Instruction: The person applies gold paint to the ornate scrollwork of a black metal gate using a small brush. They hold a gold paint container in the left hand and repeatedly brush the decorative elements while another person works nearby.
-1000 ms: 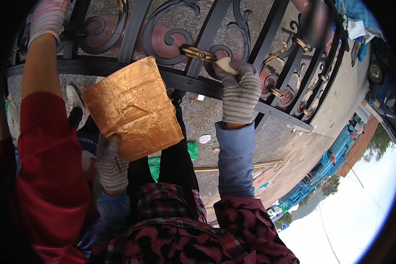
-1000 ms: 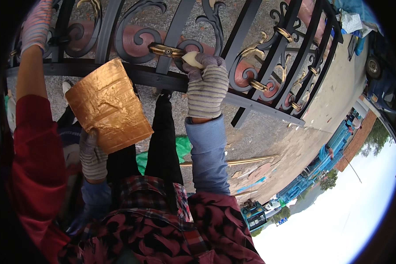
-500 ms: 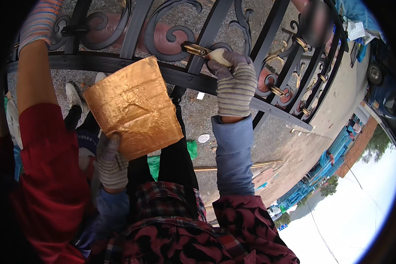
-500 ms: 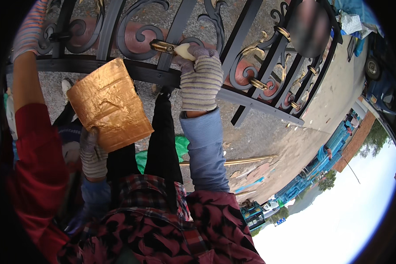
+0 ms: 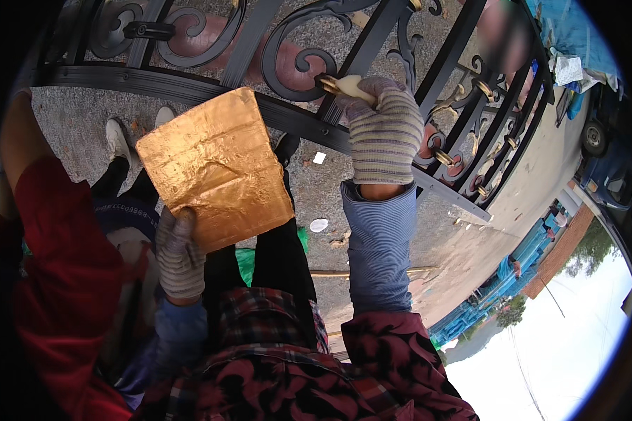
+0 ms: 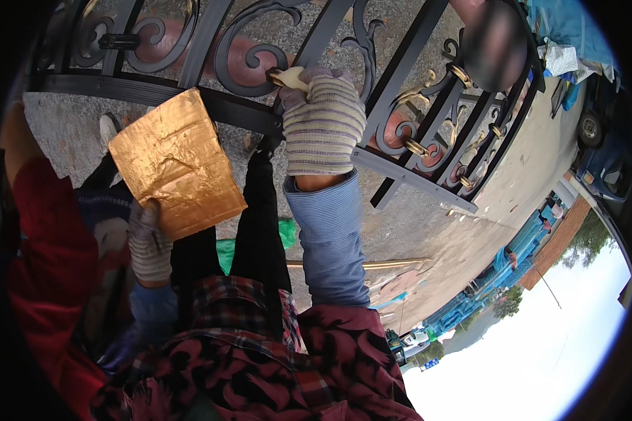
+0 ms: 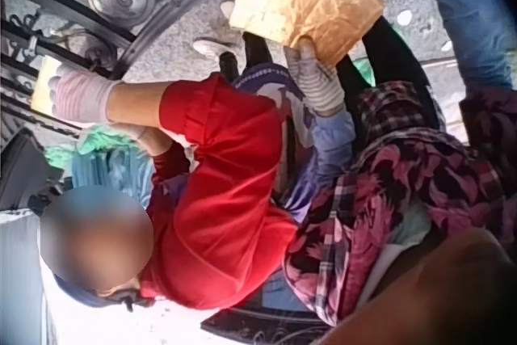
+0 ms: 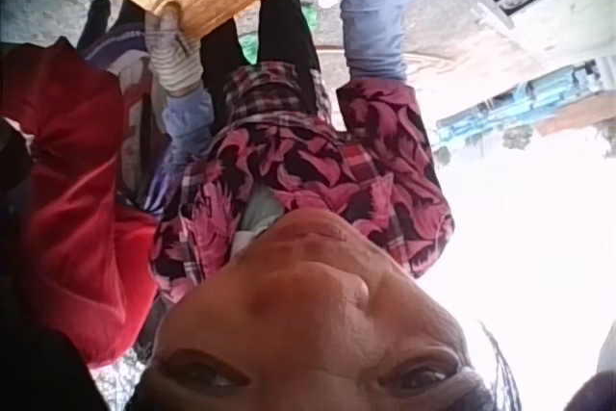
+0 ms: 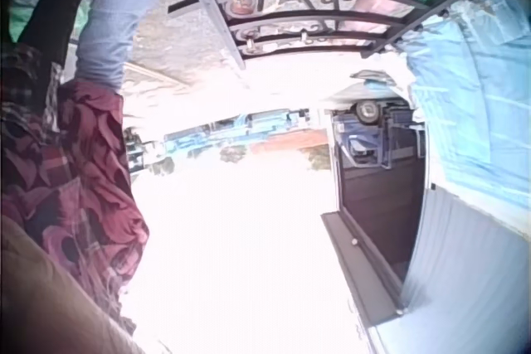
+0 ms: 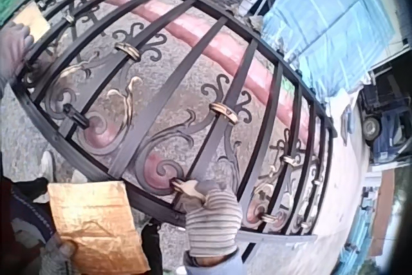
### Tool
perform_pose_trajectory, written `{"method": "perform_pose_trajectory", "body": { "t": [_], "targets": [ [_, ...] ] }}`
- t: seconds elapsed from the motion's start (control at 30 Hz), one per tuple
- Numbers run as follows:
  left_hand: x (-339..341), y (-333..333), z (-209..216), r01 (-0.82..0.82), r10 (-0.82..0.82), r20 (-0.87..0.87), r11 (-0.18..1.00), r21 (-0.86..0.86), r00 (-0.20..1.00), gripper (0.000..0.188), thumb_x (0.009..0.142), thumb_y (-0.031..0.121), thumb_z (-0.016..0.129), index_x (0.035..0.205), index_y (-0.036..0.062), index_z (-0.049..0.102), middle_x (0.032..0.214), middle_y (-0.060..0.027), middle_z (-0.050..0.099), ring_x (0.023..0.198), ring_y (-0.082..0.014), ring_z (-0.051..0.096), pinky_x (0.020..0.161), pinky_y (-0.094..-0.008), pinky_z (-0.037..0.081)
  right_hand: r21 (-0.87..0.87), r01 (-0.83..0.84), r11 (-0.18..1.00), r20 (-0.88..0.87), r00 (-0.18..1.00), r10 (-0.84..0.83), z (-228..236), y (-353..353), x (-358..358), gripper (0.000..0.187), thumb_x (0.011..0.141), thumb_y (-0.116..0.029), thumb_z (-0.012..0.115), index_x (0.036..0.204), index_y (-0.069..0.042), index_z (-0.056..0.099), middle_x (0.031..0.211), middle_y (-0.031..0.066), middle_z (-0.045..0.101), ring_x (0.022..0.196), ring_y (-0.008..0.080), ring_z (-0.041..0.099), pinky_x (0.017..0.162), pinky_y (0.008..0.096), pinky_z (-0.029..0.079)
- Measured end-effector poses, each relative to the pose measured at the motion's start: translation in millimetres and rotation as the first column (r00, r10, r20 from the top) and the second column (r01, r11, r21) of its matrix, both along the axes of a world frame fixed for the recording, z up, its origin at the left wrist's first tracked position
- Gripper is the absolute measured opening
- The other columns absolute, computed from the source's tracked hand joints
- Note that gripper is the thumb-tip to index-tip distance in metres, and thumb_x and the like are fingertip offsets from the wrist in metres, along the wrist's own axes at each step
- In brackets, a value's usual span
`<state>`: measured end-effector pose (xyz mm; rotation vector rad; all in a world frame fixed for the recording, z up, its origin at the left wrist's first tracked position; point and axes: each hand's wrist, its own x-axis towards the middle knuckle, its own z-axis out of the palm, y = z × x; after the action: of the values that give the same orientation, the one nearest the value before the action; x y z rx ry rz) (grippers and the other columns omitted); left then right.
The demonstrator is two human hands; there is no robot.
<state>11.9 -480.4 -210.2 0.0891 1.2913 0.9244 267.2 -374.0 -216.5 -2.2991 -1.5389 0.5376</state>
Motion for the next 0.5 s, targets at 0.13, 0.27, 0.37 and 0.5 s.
{"method": "perform_pose_trajectory", "body": {
  "t": [0.13, 0.27, 0.37, 0.5],
  "targets": [
    [-1.4, 2.7, -0.2, 0.0, 0.0, 0.016, 1.0, -0.012, 1.0, 0.052, 0.082, 0.023, 0.063, 0.125, 0.0012, 0.045, 0.118, -0.0096, 0.054, 0.109, -0.0217, 0.052, 0.093, -0.0354, 0.042, 0.062, 0.085, 0.994, -0.163, 0.984, -0.074, 15.1, 2.5, 3.8, 0.026, 0.067, -0.009, 0.074, 0.088, 0.003, 0.065, 0.085, 0.0138, 0.064, 0.072, 0.0196, 0.064, 0.063, 0.0278, 0.053],
    [-9.0, -2.3, -6.8, -0.01, 0.012, 0.015, 0.997, -0.079, 1.0, 0.05, 0.082, 0.021, 0.065, 0.124, 0.0013, 0.047, 0.118, -0.0097, 0.054, 0.108, -0.0214, 0.053, 0.093, -0.0351, 0.043, 0.022, -0.207, 0.978, 0.186, 0.962, 0.2, -14.8, 13.7, -14.0, 0.032, 0.065, -0.015, 0.075, 0.092, -0.001, 0.064, 0.085, 0.0133, 0.064, 0.074, 0.0258, 0.062, 0.067, 0.0331, 0.051],
    [-1.0, 4.2, -1.0, -0.036, 0.037, 0.027, 0.999, -0.032, 0.999, 0.055, 0.08, 0.025, 0.067, 0.125, 0.0004, 0.045, 0.117, -0.0098, 0.054, 0.107, -0.0206, 0.053, 0.092, -0.0342, 0.043, -0.02, -0.137, 0.99, 0.152, 0.979, 0.138, -9.6, 3.4, -8.4, 0.031, 0.065, -0.013, 0.074, 0.091, -0.001, 0.064, 0.085, 0.0136, 0.064, 0.074, 0.0253, 0.062, 0.067, 0.0332, 0.051],
    [-1.6, 6.1, -1.5, 0.008, -0.007, 0.007, 1.0, -0.026, 1.0, 0.063, 0.078, 0.029, 0.068, 0.127, -0.0009, 0.041, 0.118, -0.0102, 0.053, 0.107, -0.0204, 0.052, 0.092, -0.0344, 0.043, 0.101, -0.045, 0.994, -0.008, 0.999, 0.046, 6.2, -6.0, -5.6, 0.028, 0.066, -0.01, 0.074, 0.091, -0.002, 0.063, 0.088, 0.0119, 0.061, 0.075, 0.0253, 0.061, 0.067, 0.0325, 0.051]
  ]
}}
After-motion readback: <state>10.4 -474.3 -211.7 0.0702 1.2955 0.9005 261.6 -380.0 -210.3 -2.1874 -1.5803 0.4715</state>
